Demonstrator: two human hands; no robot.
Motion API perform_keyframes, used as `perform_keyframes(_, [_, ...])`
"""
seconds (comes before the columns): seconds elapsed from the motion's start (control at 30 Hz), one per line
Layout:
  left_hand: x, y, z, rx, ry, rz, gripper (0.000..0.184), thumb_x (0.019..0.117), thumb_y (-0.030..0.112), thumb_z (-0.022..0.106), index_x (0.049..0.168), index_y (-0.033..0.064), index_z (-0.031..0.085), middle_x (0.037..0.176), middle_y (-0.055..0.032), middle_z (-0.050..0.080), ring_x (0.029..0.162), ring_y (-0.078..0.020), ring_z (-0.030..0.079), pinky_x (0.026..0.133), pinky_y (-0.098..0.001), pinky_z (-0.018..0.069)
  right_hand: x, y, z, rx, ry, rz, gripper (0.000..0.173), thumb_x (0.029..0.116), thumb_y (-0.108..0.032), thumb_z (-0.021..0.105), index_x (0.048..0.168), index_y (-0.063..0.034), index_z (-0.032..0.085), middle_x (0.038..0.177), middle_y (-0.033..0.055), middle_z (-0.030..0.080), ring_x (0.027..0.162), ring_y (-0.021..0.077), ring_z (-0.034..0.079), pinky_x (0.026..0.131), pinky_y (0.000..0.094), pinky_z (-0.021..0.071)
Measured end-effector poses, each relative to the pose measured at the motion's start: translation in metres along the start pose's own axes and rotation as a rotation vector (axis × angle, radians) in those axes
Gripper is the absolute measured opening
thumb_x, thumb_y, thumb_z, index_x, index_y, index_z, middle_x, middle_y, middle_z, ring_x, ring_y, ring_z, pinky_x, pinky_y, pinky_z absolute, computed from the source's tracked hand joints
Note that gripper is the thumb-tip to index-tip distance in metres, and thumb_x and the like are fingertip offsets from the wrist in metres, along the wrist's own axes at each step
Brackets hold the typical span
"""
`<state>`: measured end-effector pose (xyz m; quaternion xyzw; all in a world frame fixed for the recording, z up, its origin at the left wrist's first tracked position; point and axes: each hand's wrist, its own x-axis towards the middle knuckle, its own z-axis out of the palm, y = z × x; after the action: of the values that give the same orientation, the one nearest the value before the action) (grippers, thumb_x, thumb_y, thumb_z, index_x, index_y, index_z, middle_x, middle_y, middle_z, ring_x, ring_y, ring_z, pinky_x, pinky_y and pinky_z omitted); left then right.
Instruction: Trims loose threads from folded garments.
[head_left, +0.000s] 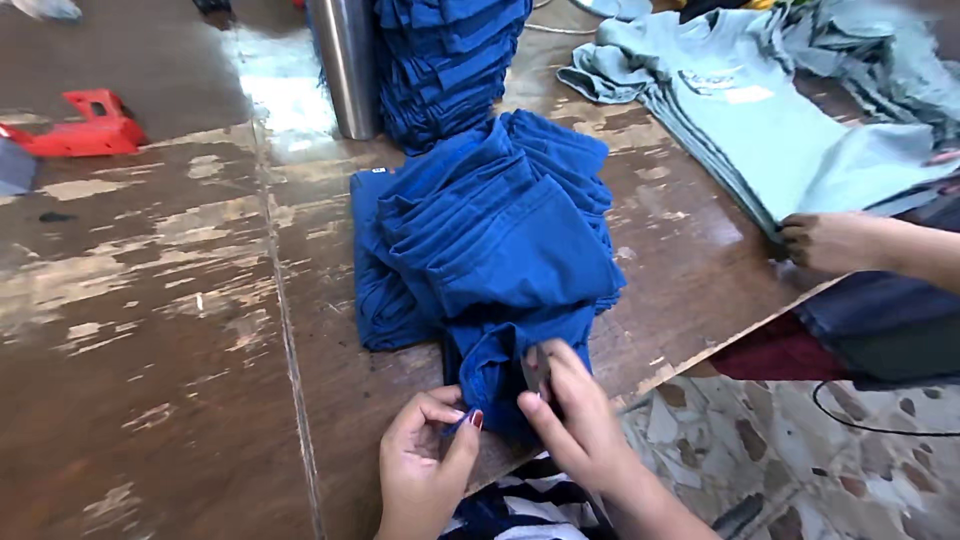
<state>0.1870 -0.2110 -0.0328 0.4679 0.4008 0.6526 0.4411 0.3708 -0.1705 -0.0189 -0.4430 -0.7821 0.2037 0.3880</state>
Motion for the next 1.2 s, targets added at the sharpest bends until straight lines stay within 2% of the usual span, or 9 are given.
perform_keyframes(0.1, [0.000, 0.000, 0.003, 0.031, 0.036, 0.007, 0.020, 0.0843, -0.003, 0.073, 0.093, 0.0141, 0.066, 0.102, 0.0056, 0.075, 0.091, -0.0013, 0.071, 0.078, -0.0172, 0.0597, 0.017, 0.022, 0.005, -0.184, 0.104, 0.032, 0.042, 0.0988, -0.040, 0.061, 0.091, 0.0020, 0.063, 0.100, 0.0181, 0.060, 0.080, 0.0168, 0.058, 0.067, 0.0270, 0.0509])
perform_keyframes(0.17, [-0.002, 0.001, -0.001, 0.075, 0.020, 0.046, 0.022, 0.0825, -0.003, 0.074, 0.094, 0.0155, 0.069, 0.100, 0.0076, 0.073, 0.090, -0.0002, 0.070, 0.078, -0.0165, 0.0595, 0.021, 0.036, 0.005, -0.161, 0.119, 0.017, 0.026, 0.0909, -0.021, 0.066, 0.094, 0.0040, 0.063, 0.097, 0.0184, 0.062, 0.081, 0.0187, 0.060, 0.070, 0.0277, 0.0523])
perform_keyframes(0.23, [-0.003, 0.001, -0.011, 0.196, 0.005, 0.119, 0.020, 0.0801, 0.000, 0.077, 0.092, 0.0158, 0.071, 0.096, 0.0088, 0.071, 0.090, 0.0011, 0.069, 0.076, -0.0148, 0.0588, 0.017, 0.043, -0.003, 0.109, 0.133, -0.045, 0.017, 0.0842, -0.007, 0.059, 0.099, 0.0013, 0.059, 0.103, 0.0122, 0.065, 0.091, 0.0117, 0.061, 0.079, 0.0226, 0.0511])
perform_keyframes(0.33, [-0.002, 0.003, -0.030, 0.400, -0.057, 0.190, 0.013, 0.0786, 0.003, 0.076, 0.086, 0.0103, 0.068, 0.093, 0.0053, 0.071, 0.092, 0.0011, 0.069, 0.081, -0.0138, 0.0578, 0.006, 0.039, -0.022, 0.516, 0.104, -0.081, 0.019, 0.0892, -0.005, 0.058, 0.104, -0.0177, 0.059, 0.102, -0.0043, 0.073, 0.094, 0.0036, 0.070, 0.084, 0.0213, 0.0569])
perform_keyframes(0.43, [-0.002, 0.005, -0.040, 0.468, -0.165, 0.114, 0.005, 0.0832, 0.005, 0.074, 0.086, 0.0057, 0.070, 0.093, -0.0001, 0.075, 0.091, -0.0012, 0.071, 0.080, -0.0146, 0.0586, -0.007, 0.043, -0.031, 0.279, -0.094, -0.074, 0.006, 0.0896, -0.010, 0.053, 0.094, -0.0085, 0.055, 0.086, 0.0009, 0.069, 0.081, 0.0030, 0.064, 0.072, 0.0185, 0.0516])
perform_keyframes(0.53, [-0.001, 0.006, -0.040, 0.471, -0.199, 0.049, 0.002, 0.0902, 0.008, 0.070, 0.091, 0.0063, 0.070, 0.095, -0.0008, 0.077, 0.092, -0.0032, 0.073, 0.081, -0.0174, 0.0601, -0.011, 0.037, -0.023, -0.015, -0.333, -0.091, 0.022, 0.0977, -0.024, 0.053, 0.091, -0.0044, 0.059, 0.080, 0.0086, 0.058, 0.078, 0.0186, 0.058, 0.073, 0.0333, 0.0495])
perform_keyframes(0.63, [0.000, 0.005, -0.037, 0.478, -0.150, 0.065, 0.002, 0.0894, 0.007, 0.069, 0.090, 0.0058, 0.069, 0.094, -0.0009, 0.077, 0.093, -0.0040, 0.074, 0.084, -0.0190, 0.0606, -0.010, 0.030, -0.014, -0.184, -0.347, -0.153, 0.054, 0.1058, -0.055, 0.041, 0.085, -0.0075, 0.058, 0.077, 0.0084, 0.056, 0.076, 0.0231, 0.058, 0.072, 0.0371, 0.0493])
perform_keyframes(1.0, [0.000, 0.005, -0.034, 0.374, -0.153, 0.094, 0.007, 0.0904, 0.009, 0.070, 0.093, 0.0129, 0.066, 0.097, 0.0044, 0.075, 0.093, -0.0022, 0.072, 0.079, -0.0172, 0.0598, -0.006, 0.026, 0.002, -0.342, -0.348, -0.262, 0.057, 0.1080, -0.052, 0.032, 0.079, -0.0129, 0.061, 0.072, 0.0036, 0.060, 0.073, 0.0251, 0.061, 0.063, 0.0390, 0.0478])
perform_keyframes(1.2, [0.000, 0.006, -0.036, 0.371, -0.129, 0.055, 0.009, 0.0913, 0.009, 0.068, 0.096, 0.0133, 0.062, 0.098, 0.0056, 0.074, 0.086, 0.0023, 0.068, 0.070, -0.0101, 0.0532, -0.005, 0.027, -0.001, -0.304, -0.368, -0.245, 0.058, 0.1087, -0.052, 0.029, 0.082, -0.0120, 0.060, 0.074, 0.0046, 0.061, 0.076, 0.0252, 0.061, 0.066, 0.0391, 0.0490])
